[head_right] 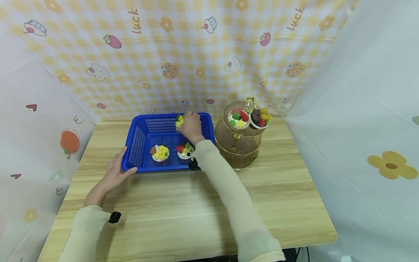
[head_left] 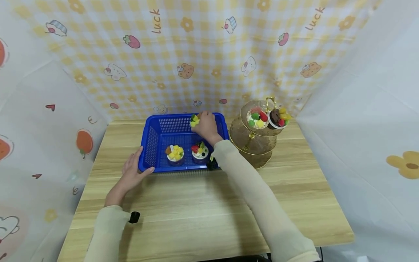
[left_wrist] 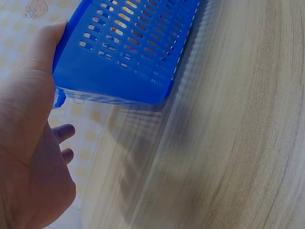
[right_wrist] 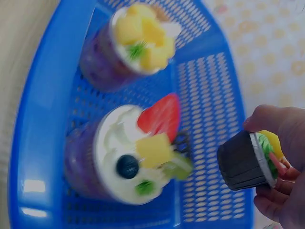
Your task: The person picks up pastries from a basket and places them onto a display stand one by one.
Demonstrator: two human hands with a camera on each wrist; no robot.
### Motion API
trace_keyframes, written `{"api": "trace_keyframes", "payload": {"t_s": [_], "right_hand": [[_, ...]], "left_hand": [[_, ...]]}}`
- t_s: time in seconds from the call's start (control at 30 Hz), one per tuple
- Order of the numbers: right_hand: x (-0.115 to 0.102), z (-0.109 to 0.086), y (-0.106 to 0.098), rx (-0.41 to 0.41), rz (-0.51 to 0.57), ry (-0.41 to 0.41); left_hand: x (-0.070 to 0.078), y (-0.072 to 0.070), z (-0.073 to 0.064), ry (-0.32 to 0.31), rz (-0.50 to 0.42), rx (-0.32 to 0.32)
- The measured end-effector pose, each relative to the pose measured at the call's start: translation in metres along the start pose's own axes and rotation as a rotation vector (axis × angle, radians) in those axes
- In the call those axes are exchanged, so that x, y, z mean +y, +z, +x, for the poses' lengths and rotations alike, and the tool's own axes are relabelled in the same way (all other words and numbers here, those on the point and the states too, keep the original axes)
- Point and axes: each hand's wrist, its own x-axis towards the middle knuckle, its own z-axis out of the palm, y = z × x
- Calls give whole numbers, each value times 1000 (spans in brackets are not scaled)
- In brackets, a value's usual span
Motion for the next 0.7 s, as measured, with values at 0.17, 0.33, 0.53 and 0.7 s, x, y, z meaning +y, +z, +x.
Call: {"api": "trace_keyframes", "payload": {"t_s": [0.17,0.33,0.53,0.7], "right_hand": [[-11,-8,-9,24,31,-54],[-10,-17,-10,61,44,-74],[-5,-32,-14,71,99,-127],[0,-55,-25,64,115,-178]], "left_hand": [[1,-2,-1,0,-3,-8],[1,-2,-1,5,-1,-10],[0,-2,-1,-1,-3,-14],[-1,-1,0,3,5,-8]]}}
